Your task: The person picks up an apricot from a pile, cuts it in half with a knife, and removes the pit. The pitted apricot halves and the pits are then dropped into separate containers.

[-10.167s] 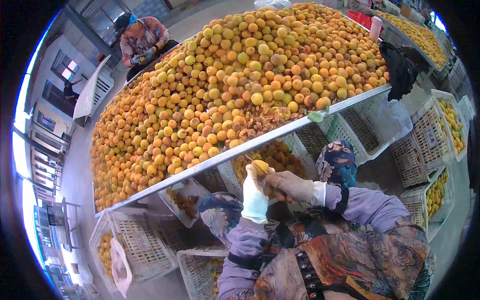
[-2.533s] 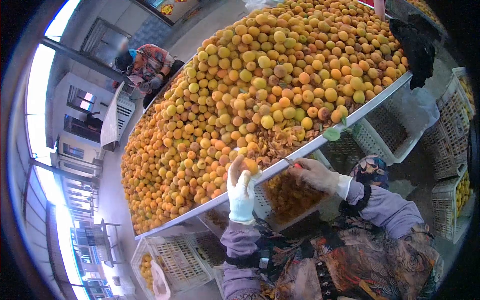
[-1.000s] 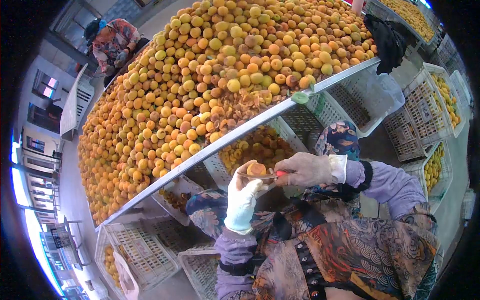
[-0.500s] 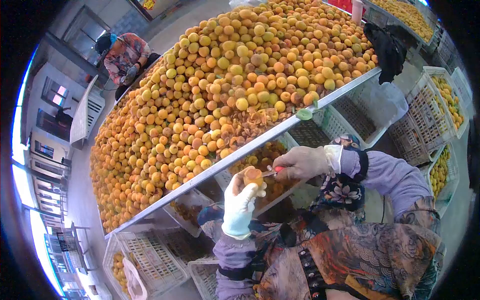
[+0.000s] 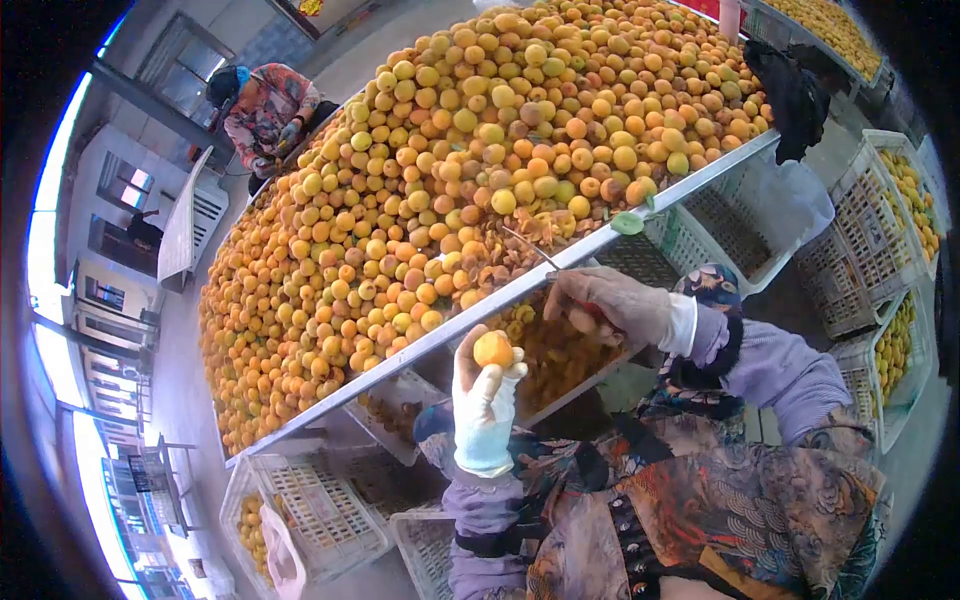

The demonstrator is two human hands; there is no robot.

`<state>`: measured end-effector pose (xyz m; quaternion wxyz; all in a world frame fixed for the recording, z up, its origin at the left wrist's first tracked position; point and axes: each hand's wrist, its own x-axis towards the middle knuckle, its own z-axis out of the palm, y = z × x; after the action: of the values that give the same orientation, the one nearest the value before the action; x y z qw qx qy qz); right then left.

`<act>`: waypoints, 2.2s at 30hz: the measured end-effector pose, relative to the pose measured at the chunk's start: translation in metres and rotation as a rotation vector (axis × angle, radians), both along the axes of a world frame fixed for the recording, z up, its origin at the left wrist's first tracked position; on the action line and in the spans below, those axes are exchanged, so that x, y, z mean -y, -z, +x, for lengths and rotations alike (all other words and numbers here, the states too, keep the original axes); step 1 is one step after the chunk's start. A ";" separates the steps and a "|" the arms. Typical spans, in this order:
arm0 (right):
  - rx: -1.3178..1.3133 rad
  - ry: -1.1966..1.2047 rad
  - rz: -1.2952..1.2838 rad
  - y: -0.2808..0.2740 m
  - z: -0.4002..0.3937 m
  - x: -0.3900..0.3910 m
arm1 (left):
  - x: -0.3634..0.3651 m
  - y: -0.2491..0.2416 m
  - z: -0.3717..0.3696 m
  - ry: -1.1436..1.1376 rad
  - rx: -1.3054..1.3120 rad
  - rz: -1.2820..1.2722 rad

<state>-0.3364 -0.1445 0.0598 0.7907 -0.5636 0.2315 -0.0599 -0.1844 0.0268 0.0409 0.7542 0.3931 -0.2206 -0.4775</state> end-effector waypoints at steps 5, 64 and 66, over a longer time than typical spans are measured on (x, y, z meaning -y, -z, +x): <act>0.063 -0.008 0.160 0.002 -0.002 -0.034 | 0.003 0.005 -0.012 0.011 0.021 -0.039; 0.112 -0.347 0.226 0.022 -0.027 -0.050 | 0.005 0.003 -0.032 0.149 0.127 -0.037; 0.110 -0.351 0.224 0.019 -0.024 -0.050 | 0.004 0.000 -0.027 0.119 0.290 0.111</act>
<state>-0.3604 -0.0948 0.0410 0.8582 -0.4996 0.0918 0.0742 -0.2117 0.0224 0.0412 0.6617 0.4853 -0.3235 -0.4711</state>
